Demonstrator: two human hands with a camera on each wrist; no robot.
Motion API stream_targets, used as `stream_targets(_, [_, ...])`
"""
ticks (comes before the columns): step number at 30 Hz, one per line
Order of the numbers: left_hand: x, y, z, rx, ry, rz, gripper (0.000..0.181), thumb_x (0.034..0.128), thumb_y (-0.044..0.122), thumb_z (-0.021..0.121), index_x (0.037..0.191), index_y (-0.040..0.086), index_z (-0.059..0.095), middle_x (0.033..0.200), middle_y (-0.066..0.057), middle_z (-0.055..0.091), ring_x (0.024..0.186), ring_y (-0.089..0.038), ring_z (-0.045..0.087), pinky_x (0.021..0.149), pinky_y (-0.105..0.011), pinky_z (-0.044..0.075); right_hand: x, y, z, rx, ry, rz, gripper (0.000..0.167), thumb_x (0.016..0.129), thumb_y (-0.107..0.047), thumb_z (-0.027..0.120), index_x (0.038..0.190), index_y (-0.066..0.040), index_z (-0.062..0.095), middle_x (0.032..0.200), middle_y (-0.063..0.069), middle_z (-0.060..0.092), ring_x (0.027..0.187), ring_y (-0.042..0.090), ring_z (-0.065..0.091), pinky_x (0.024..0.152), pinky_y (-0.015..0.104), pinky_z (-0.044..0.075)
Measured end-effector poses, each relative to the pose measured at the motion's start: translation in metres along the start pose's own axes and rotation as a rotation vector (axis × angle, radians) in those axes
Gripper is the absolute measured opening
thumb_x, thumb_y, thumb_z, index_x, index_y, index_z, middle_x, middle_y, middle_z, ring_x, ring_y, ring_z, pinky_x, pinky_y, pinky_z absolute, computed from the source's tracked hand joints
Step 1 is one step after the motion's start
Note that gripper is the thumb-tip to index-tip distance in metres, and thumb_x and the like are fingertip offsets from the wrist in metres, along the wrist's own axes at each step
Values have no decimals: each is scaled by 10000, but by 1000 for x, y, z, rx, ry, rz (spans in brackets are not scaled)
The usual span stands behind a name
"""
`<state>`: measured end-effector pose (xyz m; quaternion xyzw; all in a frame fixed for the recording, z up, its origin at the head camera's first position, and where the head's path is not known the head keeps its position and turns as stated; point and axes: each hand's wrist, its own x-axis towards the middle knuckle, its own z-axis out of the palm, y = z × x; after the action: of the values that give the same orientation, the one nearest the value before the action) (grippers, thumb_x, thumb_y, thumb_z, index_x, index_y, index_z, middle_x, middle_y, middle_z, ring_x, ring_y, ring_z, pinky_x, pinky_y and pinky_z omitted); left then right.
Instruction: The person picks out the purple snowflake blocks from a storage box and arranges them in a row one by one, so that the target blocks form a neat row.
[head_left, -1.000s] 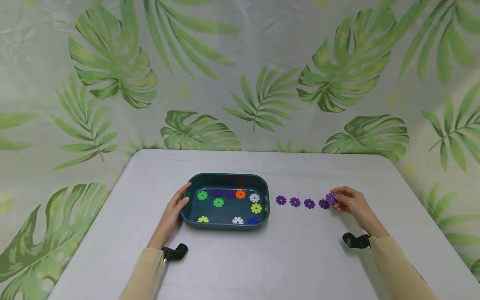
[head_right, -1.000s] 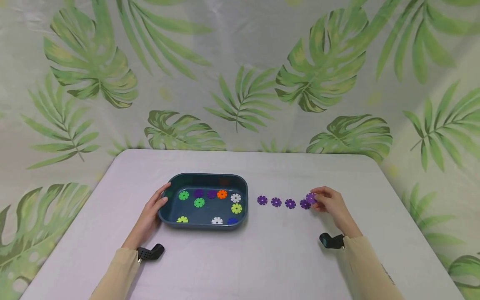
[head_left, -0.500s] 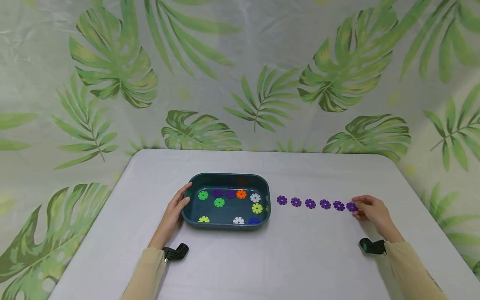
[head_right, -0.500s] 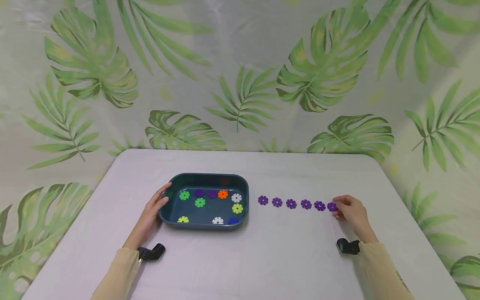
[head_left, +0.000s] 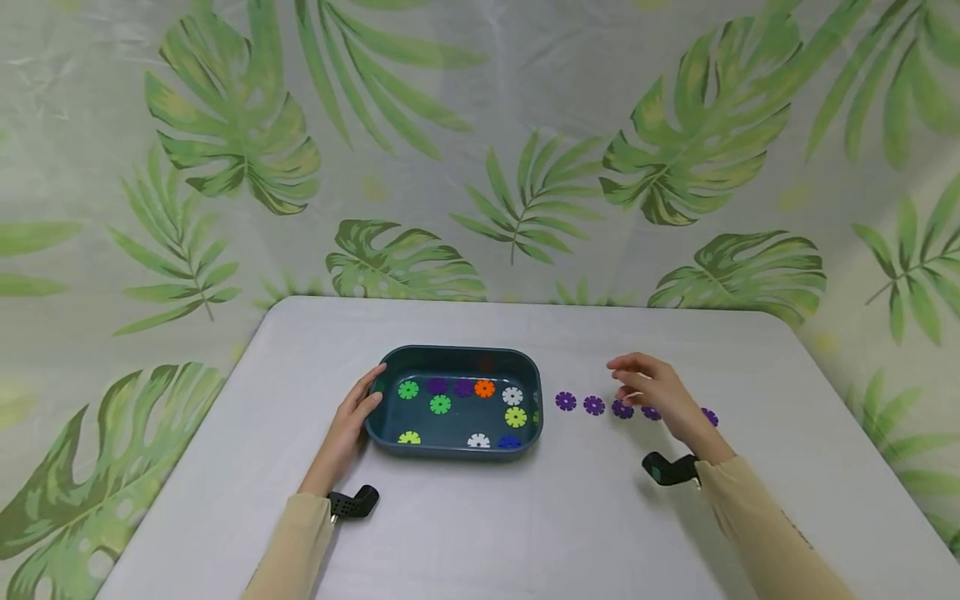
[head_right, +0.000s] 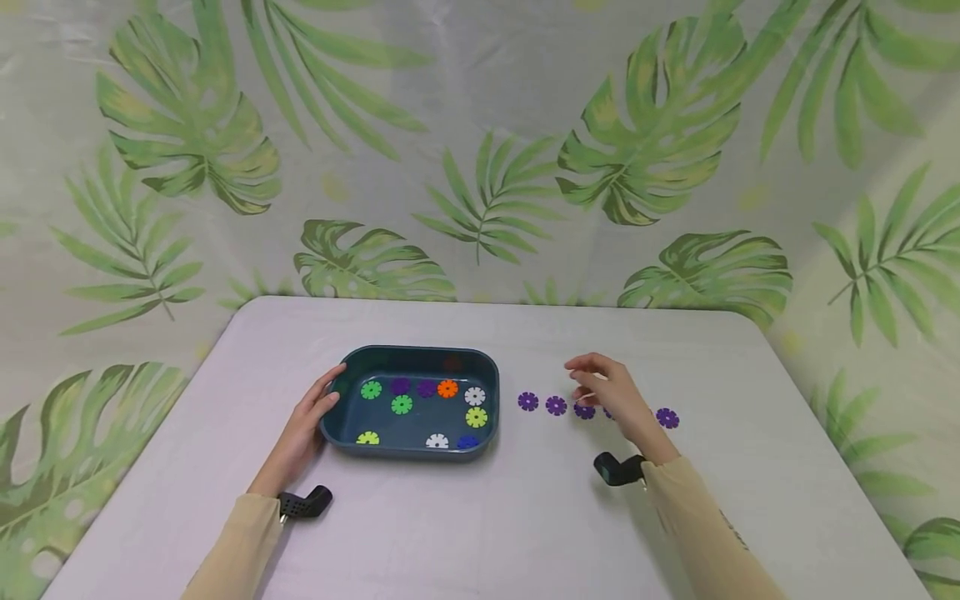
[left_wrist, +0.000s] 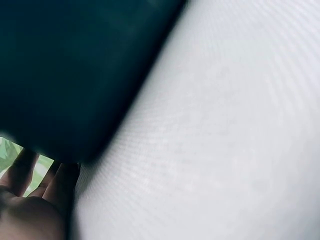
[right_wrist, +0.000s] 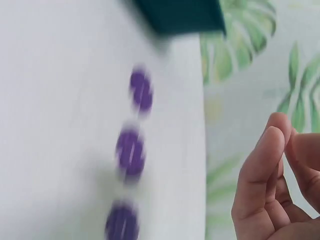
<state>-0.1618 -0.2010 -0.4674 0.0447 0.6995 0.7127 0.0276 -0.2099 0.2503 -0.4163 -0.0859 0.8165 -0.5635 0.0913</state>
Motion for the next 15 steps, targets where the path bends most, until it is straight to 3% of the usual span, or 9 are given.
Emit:
stream_targets(5, [4, -9, -2, -23, -2, 24, 475, 1029, 89, 404, 1493, 59, 308, 1576, -77, 149, 1441, -206, 45, 1143, -440, 65, 23, -30, 55, 61, -152, -34, 334, 1001, -144, 486, 1230, 98, 516, 1096, 207, 563, 807, 265, 603, 750, 370, 543])
stream_targets(9, [9, -21, -6, -24, 5, 36, 464, 1034, 99, 403, 1492, 95, 330, 1571, -39, 173, 1438, -169, 61, 1145, -424, 68, 40, -50, 93, 76, -256, -37, 342, 994, -148, 496, 1240, 86, 525, 1159, 226, 568, 815, 309, 605, 735, 356, 542])
stream_targets(12, [10, -28, -8, -10, 12, 41, 457, 1037, 124, 406, 1490, 128, 344, 1566, -10, 187, 1435, -149, 69, 1145, -419, 74, 52, -59, 117, 85, -311, -40, 322, 994, -143, 498, 1233, 70, 539, 1178, 216, 573, 839, 344, 606, 734, 362, 541])
stream_targets(15, [11, -30, -9, -1, 13, 47, 457, 1037, 139, 408, 1490, 139, 347, 1567, -5, 187, 1436, -150, 64, 1144, -428, 71, 62, -64, 135, 99, -345, -32, 305, 998, -124, 487, 1227, 70, 540, 1220, 251, 546, 859, 352, 601, 784, 450, 529])
